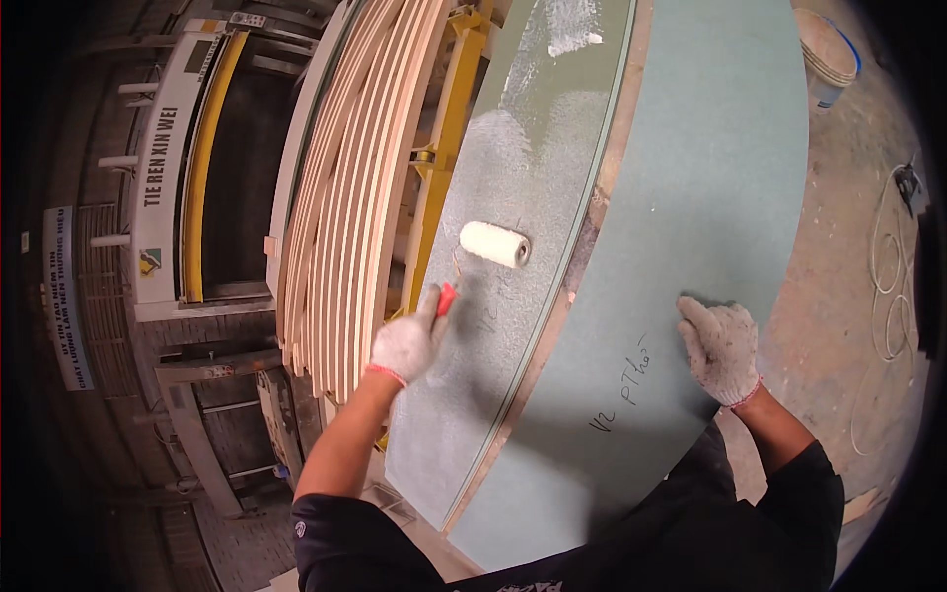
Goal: Applying a liquid coating to large curved panels using a paint roller.
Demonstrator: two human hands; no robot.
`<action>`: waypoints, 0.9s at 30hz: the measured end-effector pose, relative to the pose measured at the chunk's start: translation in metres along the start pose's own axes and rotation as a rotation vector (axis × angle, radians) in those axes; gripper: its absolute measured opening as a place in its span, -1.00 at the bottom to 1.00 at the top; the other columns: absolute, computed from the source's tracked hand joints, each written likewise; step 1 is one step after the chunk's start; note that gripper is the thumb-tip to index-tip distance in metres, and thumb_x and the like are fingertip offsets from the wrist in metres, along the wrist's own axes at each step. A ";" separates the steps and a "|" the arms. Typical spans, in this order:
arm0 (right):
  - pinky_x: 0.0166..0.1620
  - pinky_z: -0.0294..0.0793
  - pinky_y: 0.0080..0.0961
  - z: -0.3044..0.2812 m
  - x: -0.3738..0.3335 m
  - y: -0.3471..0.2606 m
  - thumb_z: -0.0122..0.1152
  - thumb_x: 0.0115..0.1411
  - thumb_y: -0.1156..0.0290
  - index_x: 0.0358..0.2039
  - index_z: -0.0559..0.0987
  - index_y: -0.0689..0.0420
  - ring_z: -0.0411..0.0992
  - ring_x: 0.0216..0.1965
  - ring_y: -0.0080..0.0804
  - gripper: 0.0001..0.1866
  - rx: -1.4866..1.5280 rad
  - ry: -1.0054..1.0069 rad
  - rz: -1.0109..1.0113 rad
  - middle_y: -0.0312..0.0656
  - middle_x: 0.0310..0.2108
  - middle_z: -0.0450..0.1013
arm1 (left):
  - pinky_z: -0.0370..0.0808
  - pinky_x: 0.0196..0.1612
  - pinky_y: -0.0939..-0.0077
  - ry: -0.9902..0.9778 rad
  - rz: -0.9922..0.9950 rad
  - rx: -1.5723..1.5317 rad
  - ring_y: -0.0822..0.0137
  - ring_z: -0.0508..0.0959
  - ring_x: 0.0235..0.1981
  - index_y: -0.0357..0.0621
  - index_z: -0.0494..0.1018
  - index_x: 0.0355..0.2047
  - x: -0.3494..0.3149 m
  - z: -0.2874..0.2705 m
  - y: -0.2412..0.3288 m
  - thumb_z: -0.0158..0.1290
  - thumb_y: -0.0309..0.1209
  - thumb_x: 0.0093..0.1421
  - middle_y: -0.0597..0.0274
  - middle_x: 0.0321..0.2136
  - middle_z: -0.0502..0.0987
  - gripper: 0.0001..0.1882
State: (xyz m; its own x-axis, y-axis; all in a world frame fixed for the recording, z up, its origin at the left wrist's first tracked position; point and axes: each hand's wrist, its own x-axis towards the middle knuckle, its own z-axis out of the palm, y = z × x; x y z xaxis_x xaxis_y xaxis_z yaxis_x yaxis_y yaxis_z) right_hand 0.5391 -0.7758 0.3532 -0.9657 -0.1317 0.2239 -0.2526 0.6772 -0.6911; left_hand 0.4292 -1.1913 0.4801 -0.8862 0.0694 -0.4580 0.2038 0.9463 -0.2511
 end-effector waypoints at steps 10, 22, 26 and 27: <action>-0.27 0.40 -0.19 0.003 -0.003 0.002 0.28 0.19 0.45 -0.14 0.60 0.12 0.47 -0.43 -0.07 -0.79 -0.049 0.018 -0.009 -0.14 -0.55 0.46 | 0.54 -0.18 -0.20 0.152 0.042 -0.254 -0.35 0.62 -0.29 -0.20 0.20 0.29 0.090 -0.018 0.082 -0.17 -0.04 0.44 -0.36 -0.35 0.61 -0.41; -0.34 0.41 -0.15 0.007 -0.004 -0.016 0.32 0.19 0.32 -0.44 0.62 0.10 0.47 -0.44 0.00 -0.86 -0.062 0.019 -0.026 -0.09 -0.52 0.50 | 0.63 -0.33 0.07 0.185 0.037 -0.192 -0.03 0.68 -0.38 -0.14 0.33 0.24 0.108 -0.024 0.065 -0.21 -0.06 0.46 -0.22 -0.26 0.64 -0.48; -0.29 0.48 -0.17 0.019 -0.011 -0.003 0.30 0.26 0.28 -0.36 0.65 0.15 0.54 -0.34 0.04 -0.81 -0.126 0.021 -0.013 -0.02 -0.42 0.56 | 0.61 -0.42 0.14 0.084 0.004 -0.388 -0.04 0.66 -0.43 -0.19 0.29 0.20 0.098 -0.042 0.108 -0.20 -0.06 0.45 -0.16 -0.28 0.64 -0.48; -0.26 0.51 -0.19 0.021 -0.012 -0.008 0.28 0.29 0.25 -0.33 0.66 0.16 0.56 -0.29 0.05 -0.78 -0.103 0.088 -0.039 0.01 -0.38 0.58 | 0.58 -0.38 0.00 0.129 0.049 -0.355 -0.16 0.65 -0.40 -0.18 0.28 0.15 0.079 -0.021 0.090 -0.15 -0.10 0.44 -0.21 -0.31 0.63 -0.54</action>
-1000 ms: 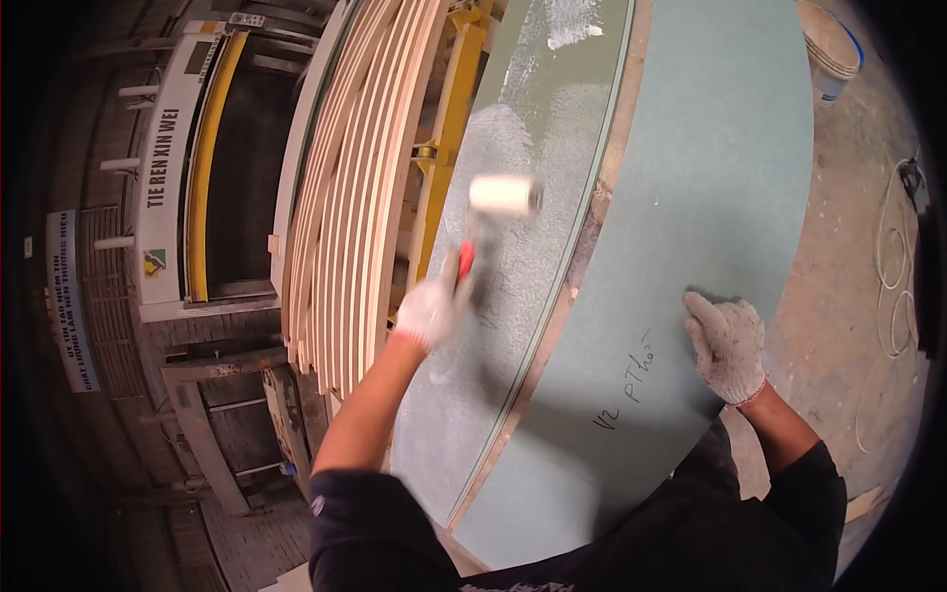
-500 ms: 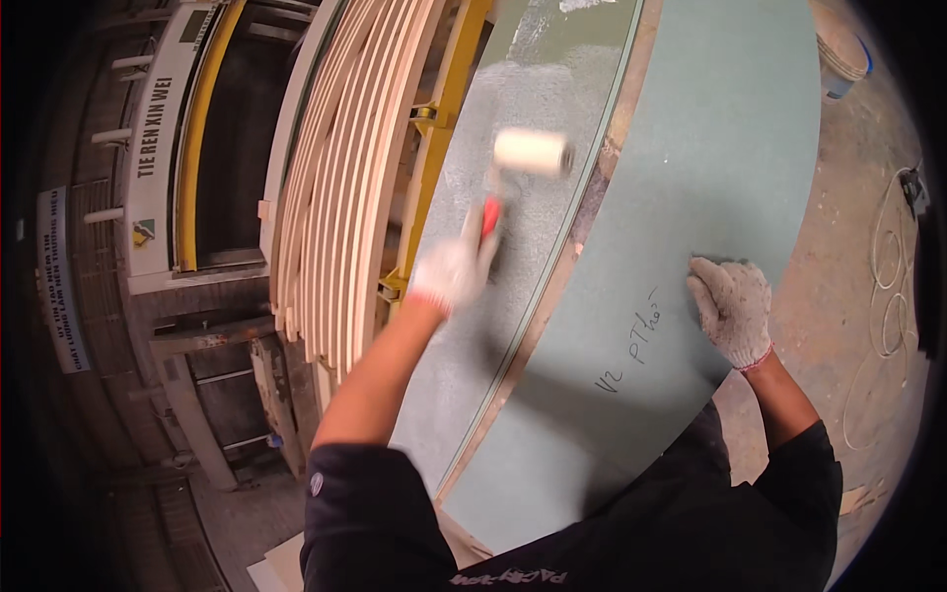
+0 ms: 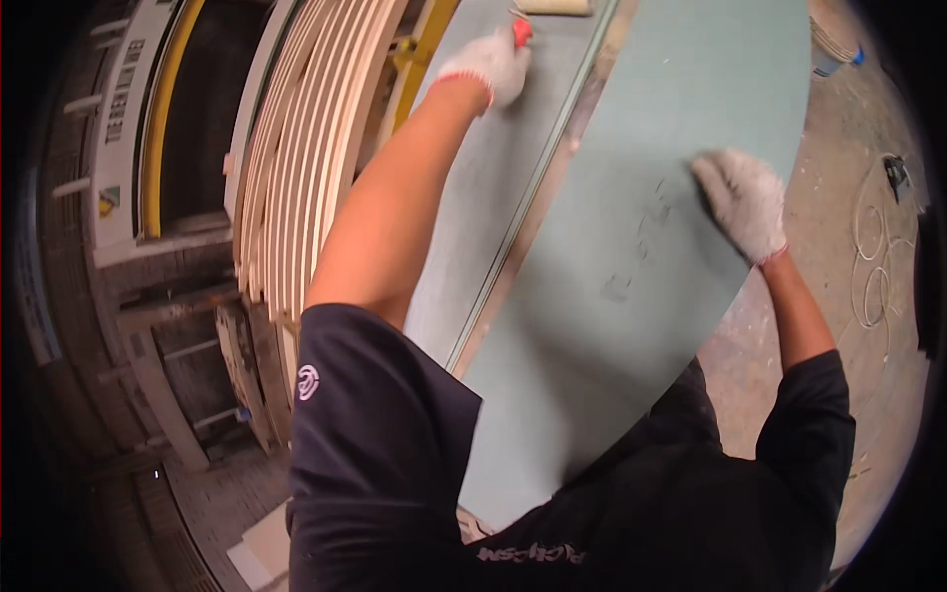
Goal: Applying a liquid coating to large curved panels using a paint roller.
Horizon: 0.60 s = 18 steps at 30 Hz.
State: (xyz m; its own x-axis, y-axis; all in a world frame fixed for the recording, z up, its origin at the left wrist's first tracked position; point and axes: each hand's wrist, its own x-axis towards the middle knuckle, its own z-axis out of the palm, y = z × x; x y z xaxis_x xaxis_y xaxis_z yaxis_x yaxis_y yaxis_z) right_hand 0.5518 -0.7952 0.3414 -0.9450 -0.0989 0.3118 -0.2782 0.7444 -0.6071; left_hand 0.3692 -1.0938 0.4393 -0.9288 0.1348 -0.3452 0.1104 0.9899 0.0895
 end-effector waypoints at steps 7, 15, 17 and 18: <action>-0.08 0.53 -0.22 0.008 0.001 0.002 0.10 0.40 0.06 -0.14 0.66 0.07 0.56 -0.12 -0.02 -0.65 -0.216 -0.096 0.081 -0.06 -0.19 0.61 | 0.55 -0.38 -0.12 -0.154 -0.159 0.216 -0.22 0.62 -0.52 0.00 0.08 0.44 -0.405 0.114 -0.163 -0.06 -0.03 0.41 -0.18 -0.53 0.60 -0.31; -0.02 0.50 -0.22 0.014 0.000 0.000 0.00 0.43 -0.06 -0.02 0.61 -0.03 0.53 -0.02 -0.01 -0.58 -0.370 -0.119 0.154 -0.06 -0.10 0.59 | 0.53 -0.21 -0.09 -0.439 -0.794 0.201 -0.24 0.64 -0.27 0.08 0.33 0.28 -0.791 0.104 -0.249 -0.03 -0.08 0.38 -0.23 -0.31 0.64 -0.49; -0.02 0.49 -0.20 0.013 0.001 -0.005 -0.01 0.43 -0.09 -0.02 0.60 -0.02 0.53 -0.02 0.01 -0.56 -0.397 -0.147 0.167 -0.05 -0.10 0.59 | 0.53 -0.18 -0.10 -0.260 -0.925 0.197 -0.26 0.64 -0.25 0.03 0.40 0.21 -0.824 0.116 -0.252 0.01 -0.04 0.36 -0.23 -0.30 0.64 -0.50; -0.02 0.49 -0.20 0.011 0.000 -0.001 -0.01 0.43 -0.09 -0.02 0.60 -0.02 0.53 -0.02 0.01 -0.56 -0.400 -0.139 0.164 -0.05 -0.10 0.59 | 0.54 -0.17 -0.12 -0.265 -0.916 0.189 -0.29 0.63 -0.25 -0.02 0.41 0.18 -0.814 0.119 -0.252 0.04 -0.03 0.36 -0.24 -0.31 0.63 -0.50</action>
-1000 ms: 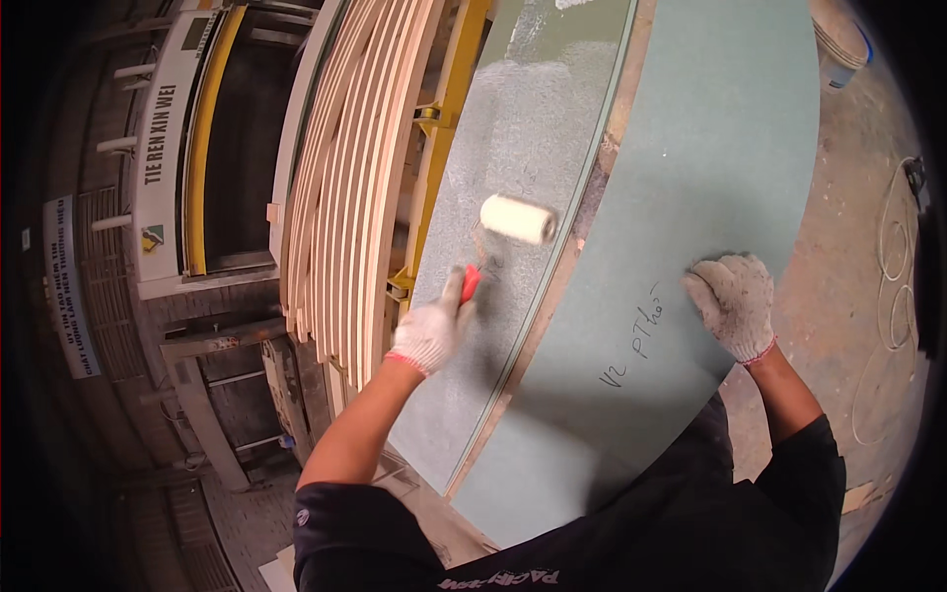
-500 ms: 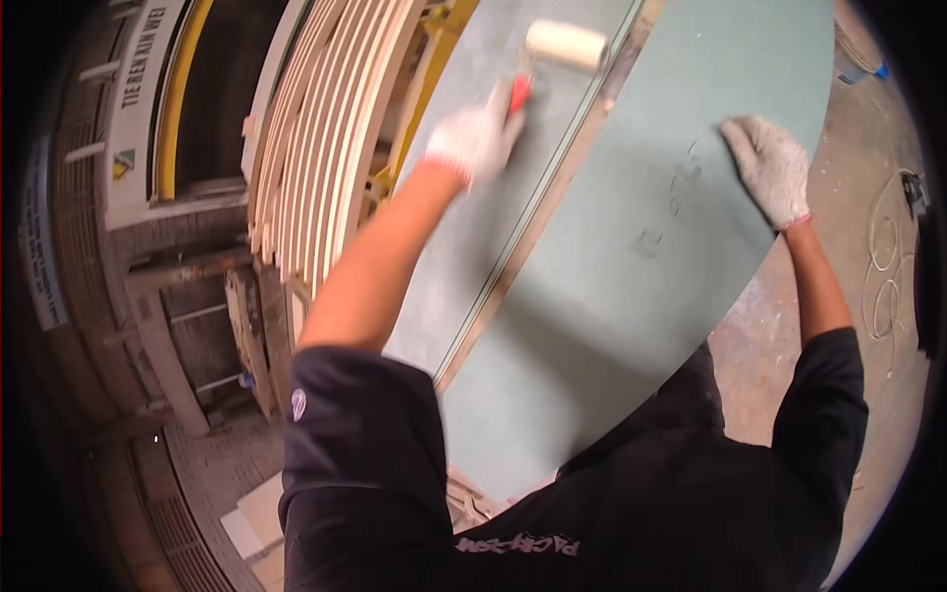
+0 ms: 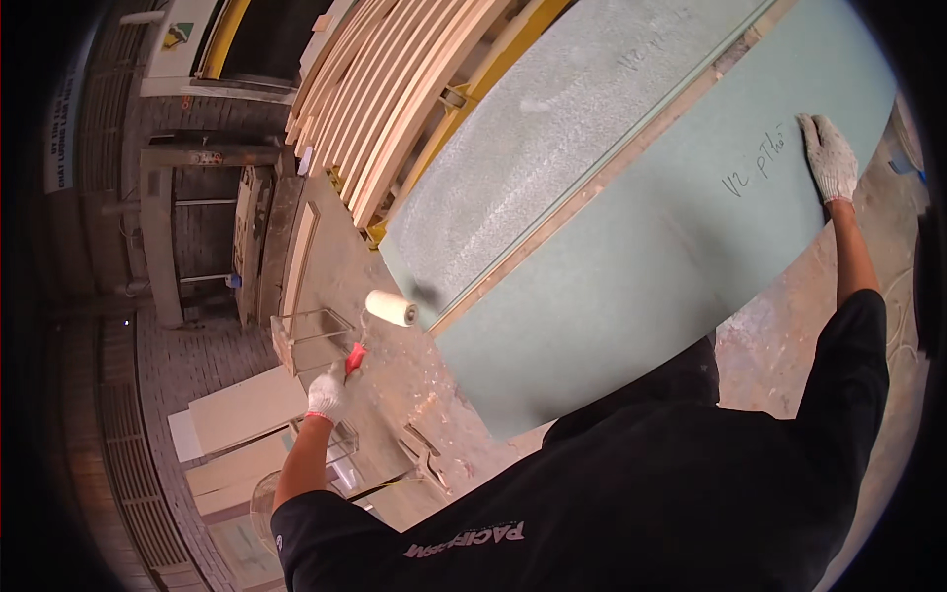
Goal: Applying a liquid coating to large curved panels using a paint roller.
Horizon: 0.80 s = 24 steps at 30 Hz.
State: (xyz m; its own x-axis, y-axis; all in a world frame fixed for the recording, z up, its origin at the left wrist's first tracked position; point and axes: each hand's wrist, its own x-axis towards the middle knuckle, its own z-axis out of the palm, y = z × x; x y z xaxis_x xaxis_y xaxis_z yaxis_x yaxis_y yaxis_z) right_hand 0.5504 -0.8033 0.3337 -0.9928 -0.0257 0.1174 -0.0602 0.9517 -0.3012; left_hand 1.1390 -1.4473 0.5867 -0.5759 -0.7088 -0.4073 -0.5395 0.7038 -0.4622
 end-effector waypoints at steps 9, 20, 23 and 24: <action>-0.08 0.51 -0.15 -0.002 -0.006 0.002 0.05 0.42 0.00 -0.14 0.60 0.06 0.54 -0.11 0.01 -0.62 0.034 0.036 -0.049 -0.03 -0.20 0.58 | 0.56 -0.35 -0.11 0.317 0.658 -0.055 -0.20 0.64 -0.42 -0.03 0.39 0.06 0.174 -0.099 0.255 -0.04 -0.01 0.40 -0.13 -0.42 0.64 -0.58; -0.03 0.51 -0.21 -0.002 0.000 0.010 0.05 0.43 -0.01 -0.05 0.61 0.07 0.55 -0.06 0.00 -0.59 0.188 0.026 -0.083 -0.03 -0.12 0.59 | 0.57 -0.10 -0.03 0.311 0.791 -0.078 -0.19 0.66 -0.21 -0.22 0.46 0.03 0.268 -0.261 0.466 -0.12 0.02 0.43 -0.32 -0.28 0.62 -0.48; 0.00 0.50 -0.20 0.006 -0.002 0.014 0.03 0.43 -0.03 -0.01 0.60 0.06 0.54 -0.03 0.00 -0.56 0.137 0.015 -0.038 -0.02 -0.09 0.59 | 0.55 -0.17 -0.12 0.280 0.688 -0.032 -0.23 0.65 -0.23 -0.07 0.33 0.17 0.222 -0.147 0.318 -0.12 0.03 0.43 -0.26 -0.21 0.64 -0.49; 0.01 0.49 -0.20 0.006 0.004 0.010 0.01 0.44 -0.05 0.00 0.59 0.06 0.53 -0.02 0.00 -0.55 0.093 -0.001 -0.022 -0.02 -0.07 0.58 | 0.57 -0.22 -0.12 0.321 0.625 -0.109 -0.25 0.65 -0.28 -0.04 0.29 0.27 0.200 -0.089 0.245 -0.13 0.03 0.43 -0.25 -0.25 0.65 -0.44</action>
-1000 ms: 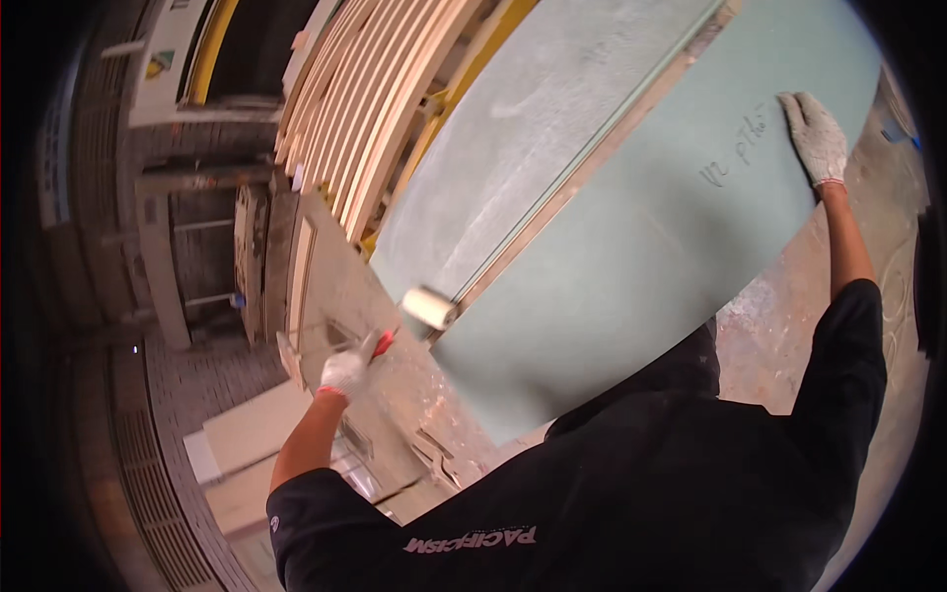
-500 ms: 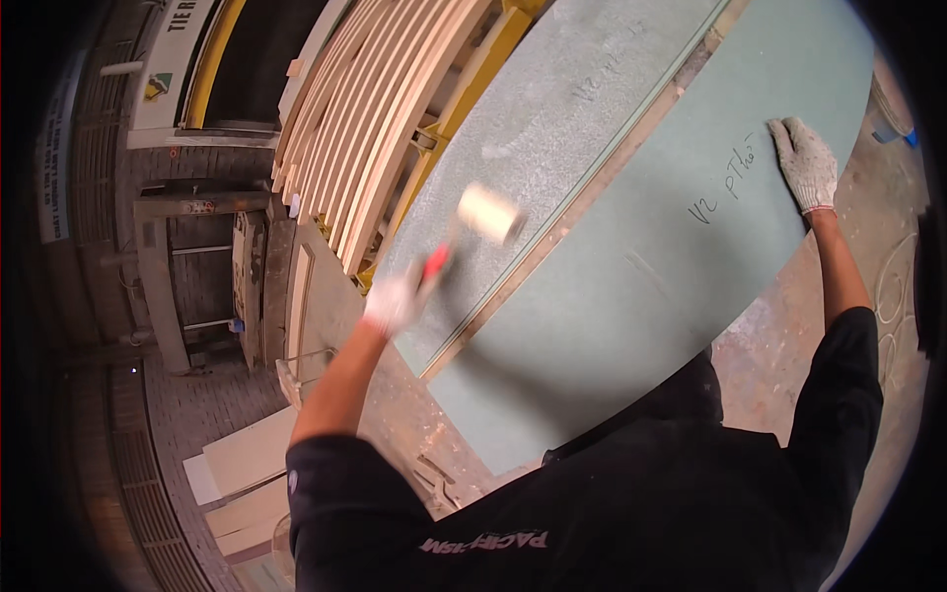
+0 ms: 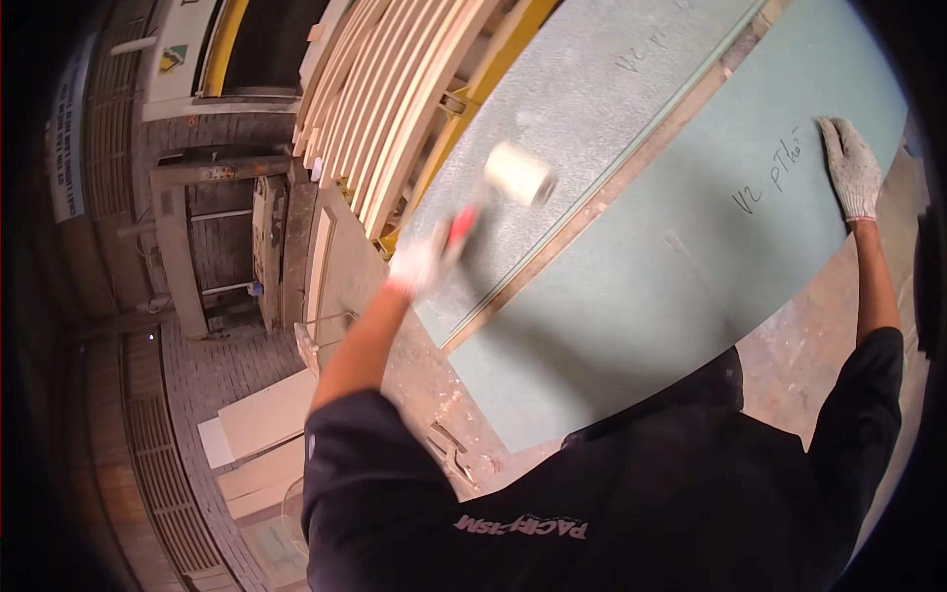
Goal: Applying a liquid coating to large curved panels using a paint roller.
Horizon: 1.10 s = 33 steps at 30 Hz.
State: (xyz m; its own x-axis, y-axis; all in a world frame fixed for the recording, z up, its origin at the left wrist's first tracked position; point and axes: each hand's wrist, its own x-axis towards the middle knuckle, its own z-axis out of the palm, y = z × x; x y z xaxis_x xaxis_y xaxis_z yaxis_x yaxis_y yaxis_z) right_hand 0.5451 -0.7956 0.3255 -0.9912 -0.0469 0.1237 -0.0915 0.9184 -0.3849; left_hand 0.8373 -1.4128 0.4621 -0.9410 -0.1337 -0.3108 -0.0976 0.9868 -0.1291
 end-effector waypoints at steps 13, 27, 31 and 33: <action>0.00 0.49 -0.18 0.010 0.004 0.015 -0.04 0.46 -0.05 0.01 0.57 0.04 0.52 -0.01 0.07 -0.55 -0.012 0.000 -0.037 0.02 -0.06 0.56 | 0.53 -0.06 -0.05 -0.347 -0.634 -0.047 -0.24 0.63 -0.16 0.03 0.30 0.34 -0.275 0.037 -0.053 -0.02 0.05 0.37 -0.25 -0.20 0.63 -0.36; -0.07 0.50 -0.18 0.005 -0.006 -0.014 0.07 0.43 0.06 -0.06 0.60 0.07 0.53 -0.11 0.06 -0.64 -0.035 0.037 -0.028 0.01 -0.15 0.58 | 0.55 -0.10 -0.07 0.086 0.089 -0.086 -0.16 0.65 -0.19 -0.04 0.41 0.01 0.251 -0.085 0.083 -0.12 0.09 0.41 -0.19 -0.24 0.64 -0.52; 0.01 0.48 -0.18 0.001 -0.007 -0.002 0.04 0.45 0.07 -0.01 0.59 0.12 0.52 -0.03 0.07 -0.61 -0.029 0.027 -0.011 0.04 -0.09 0.57 | 0.56 -0.15 -0.04 0.008 0.060 -0.104 -0.17 0.65 -0.22 -0.02 0.41 0.04 0.163 -0.050 0.040 -0.09 0.08 0.40 -0.20 -0.26 0.64 -0.52; 0.04 0.48 -0.20 0.001 0.000 0.003 0.01 0.46 0.06 0.02 0.58 0.13 0.52 0.01 0.05 -0.58 0.004 0.021 -0.025 0.03 -0.03 0.57 | 0.57 -0.25 -0.11 0.021 0.002 -0.041 -0.22 0.65 -0.32 0.06 0.35 0.22 0.054 0.001 -0.031 -0.05 0.08 0.39 -0.20 -0.32 0.63 -0.46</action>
State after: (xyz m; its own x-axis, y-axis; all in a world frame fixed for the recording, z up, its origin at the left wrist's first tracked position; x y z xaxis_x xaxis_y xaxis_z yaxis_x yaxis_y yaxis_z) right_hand 0.5448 -0.7932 0.3229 -0.9865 -0.0616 0.1520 -0.1165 0.9156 -0.3849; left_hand 0.7902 -1.4503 0.4481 -0.9479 -0.1300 -0.2907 -0.1082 0.9901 -0.0899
